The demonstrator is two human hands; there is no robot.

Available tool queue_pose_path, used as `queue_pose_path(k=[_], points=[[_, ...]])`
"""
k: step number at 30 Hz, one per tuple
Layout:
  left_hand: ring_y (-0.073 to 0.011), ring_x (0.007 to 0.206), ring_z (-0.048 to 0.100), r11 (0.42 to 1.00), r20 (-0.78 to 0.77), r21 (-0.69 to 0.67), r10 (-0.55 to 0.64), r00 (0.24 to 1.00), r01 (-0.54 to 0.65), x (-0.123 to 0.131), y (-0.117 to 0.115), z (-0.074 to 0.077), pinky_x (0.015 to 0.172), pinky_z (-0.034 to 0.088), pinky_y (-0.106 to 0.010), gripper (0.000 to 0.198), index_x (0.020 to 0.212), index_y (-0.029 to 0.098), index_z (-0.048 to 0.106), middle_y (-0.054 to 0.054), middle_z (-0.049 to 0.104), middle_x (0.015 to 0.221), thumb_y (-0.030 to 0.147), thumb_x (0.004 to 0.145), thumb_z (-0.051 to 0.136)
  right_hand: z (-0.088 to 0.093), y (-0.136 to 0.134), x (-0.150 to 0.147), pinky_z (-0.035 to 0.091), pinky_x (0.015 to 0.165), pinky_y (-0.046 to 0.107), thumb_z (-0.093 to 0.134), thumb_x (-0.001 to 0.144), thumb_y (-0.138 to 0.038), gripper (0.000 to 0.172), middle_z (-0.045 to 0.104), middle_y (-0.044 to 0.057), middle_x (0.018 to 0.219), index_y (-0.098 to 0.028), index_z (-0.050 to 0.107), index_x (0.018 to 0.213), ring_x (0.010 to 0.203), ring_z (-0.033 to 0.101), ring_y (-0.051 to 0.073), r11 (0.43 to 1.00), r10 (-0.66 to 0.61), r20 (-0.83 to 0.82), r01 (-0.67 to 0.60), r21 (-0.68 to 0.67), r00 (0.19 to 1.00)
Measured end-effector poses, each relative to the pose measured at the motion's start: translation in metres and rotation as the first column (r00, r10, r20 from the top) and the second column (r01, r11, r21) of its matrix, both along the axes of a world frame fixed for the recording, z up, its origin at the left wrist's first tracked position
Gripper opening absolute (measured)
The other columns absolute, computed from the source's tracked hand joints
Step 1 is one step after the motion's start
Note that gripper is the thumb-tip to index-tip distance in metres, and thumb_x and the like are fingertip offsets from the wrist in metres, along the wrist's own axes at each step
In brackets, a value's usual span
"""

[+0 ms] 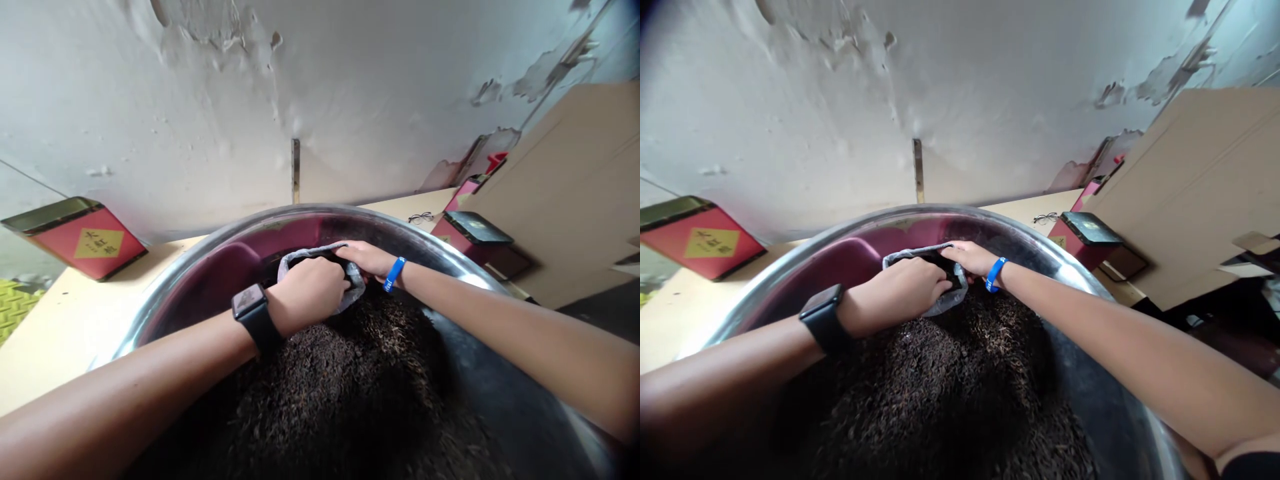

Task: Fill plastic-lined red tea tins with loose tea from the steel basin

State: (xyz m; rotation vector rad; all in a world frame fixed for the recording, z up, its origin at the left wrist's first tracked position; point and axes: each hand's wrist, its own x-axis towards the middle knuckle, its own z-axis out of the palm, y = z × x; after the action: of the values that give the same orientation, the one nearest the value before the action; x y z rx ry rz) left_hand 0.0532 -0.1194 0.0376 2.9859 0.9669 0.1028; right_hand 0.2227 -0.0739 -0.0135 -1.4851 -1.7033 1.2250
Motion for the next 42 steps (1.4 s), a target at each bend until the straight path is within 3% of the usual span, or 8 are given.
queue_pose_path(k=[7, 13, 19, 26, 30, 35, 39, 42], points=[[-0.0198, 0.080, 0.057, 0.999, -0.074, -0.024, -0.033, 0.997, 0.031, -0.008, 0.027, -0.015, 0.077, 0.042, -0.032, 0.027, 0.090, 0.004, 0.062, -0.013, 0.064, 0.088, 0.006, 0.079, 0.038, 0.002, -0.003, -0.004, 0.032, 0.032, 0.020, 0.045, 0.084, -0.048, 0.032, 0.040, -0.006, 0.046, -0.018, 0.053, 0.091, 0.034, 0.036, 0.007, 0.999, 0.028, -0.011, -0.027, 0.023, 1.000], [-0.0173, 0.071, 0.056, 0.988, 0.094, 0.068, 0.132, 0.987, -0.139, -0.009, 0.018, 0.002, 0.067, 0.042, -0.029, 0.027, 0.085, 0.009, 0.064, -0.010, 0.064, 0.079, 0.015, 0.084, 0.037, -0.001, 0.000, -0.002, 0.035, 0.032, 0.022, 0.043, 0.084, -0.050, 0.032, 0.039, -0.006, 0.045, -0.018, 0.049, 0.083, 0.035, 0.039, 0.009, 0.999, -0.014, -0.037, 0.015, 0.036, 0.999], [-0.0147, 0.064, 0.055, 0.993, 0.067, -0.104, 0.055, 0.996, -0.048, -0.007, 0.025, -0.009, 0.062, 0.040, -0.025, 0.028, 0.083, 0.013, 0.067, -0.005, 0.064, 0.072, 0.021, 0.084, 0.040, -0.001, 0.003, 0.000, 0.038, 0.035, 0.022, 0.043, 0.085, -0.048, 0.031, 0.043, -0.004, 0.049, -0.018, 0.051, 0.087, 0.039, 0.041, 0.008, 0.998, 0.013, 0.016, -0.013, 0.061, 1.000], [-0.0191, 0.080, 0.056, 0.990, 0.183, 0.095, 0.090, 0.979, -0.109, 0.001, 0.017, -0.006, 0.075, 0.042, -0.034, 0.029, 0.090, 0.011, 0.062, -0.010, 0.062, 0.088, 0.026, 0.089, 0.036, 0.000, 0.006, 0.001, 0.038, 0.048, 0.023, 0.041, 0.086, -0.042, 0.030, 0.052, -0.001, 0.060, -0.016, 0.055, 0.086, 0.051, 0.045, 0.010, 0.987, 0.015, 0.127, -0.035, 0.157, 0.992], [-0.0158, 0.083, 0.055, 0.980, 0.232, 0.029, -0.199, 0.952, 0.197, 0.018, -0.024, 0.002, 0.076, 0.044, -0.030, 0.031, 0.090, 0.013, 0.059, -0.008, 0.058, 0.092, 0.025, 0.091, 0.030, -0.001, 0.007, 0.004, 0.039, 0.060, 0.024, 0.039, 0.086, -0.036, 0.027, 0.055, 0.002, 0.072, -0.014, 0.055, 0.084, 0.064, 0.046, 0.011, 0.960, 0.053, 0.165, -0.095, 0.263, 0.985], [-0.0284, 0.109, 0.047, 0.809, 0.123, -0.239, -0.524, 0.843, 0.537, 0.025, -0.068, -0.043, 0.079, 0.047, -0.039, 0.042, 0.111, 0.020, 0.053, -0.010, 0.049, 0.123, 0.050, 0.084, 0.042, 0.004, 0.003, 0.004, 0.032, 0.050, 0.020, 0.037, 0.087, -0.039, 0.029, 0.045, -0.002, 0.063, -0.014, 0.052, 0.086, 0.055, 0.039, 0.008, 0.966, 0.026, 0.273, -0.094, 0.241, 0.962], [-0.0476, 0.128, 0.012, 0.814, -0.044, -0.464, -0.414, 0.909, 0.349, 0.016, -0.073, -0.084, 0.084, 0.037, -0.061, 0.096, 0.140, 0.025, 0.018, -0.014, 0.008, 0.148, 0.063, 0.062, 0.059, 0.007, 0.000, 0.004, 0.031, 0.045, 0.019, 0.036, 0.087, -0.036, 0.028, 0.043, -0.003, 0.061, -0.015, 0.052, 0.092, 0.051, 0.040, 0.008, 0.974, 0.041, 0.284, -0.102, 0.203, 0.958], [-0.0514, 0.125, 0.013, 0.785, -0.109, -0.566, -0.375, 0.921, 0.253, 0.013, -0.074, -0.097, 0.083, 0.039, -0.059, 0.112, 0.141, 0.028, 0.011, -0.013, -0.007, 0.148, 0.059, 0.052, 0.070, 0.007, 0.000, 0.005, 0.033, 0.045, 0.020, 0.036, 0.087, -0.034, 0.028, 0.046, -0.002, 0.064, -0.015, 0.053, 0.096, 0.051, 0.041, 0.008, 0.971, 0.068, 0.279, -0.128, 0.201, 0.958]])
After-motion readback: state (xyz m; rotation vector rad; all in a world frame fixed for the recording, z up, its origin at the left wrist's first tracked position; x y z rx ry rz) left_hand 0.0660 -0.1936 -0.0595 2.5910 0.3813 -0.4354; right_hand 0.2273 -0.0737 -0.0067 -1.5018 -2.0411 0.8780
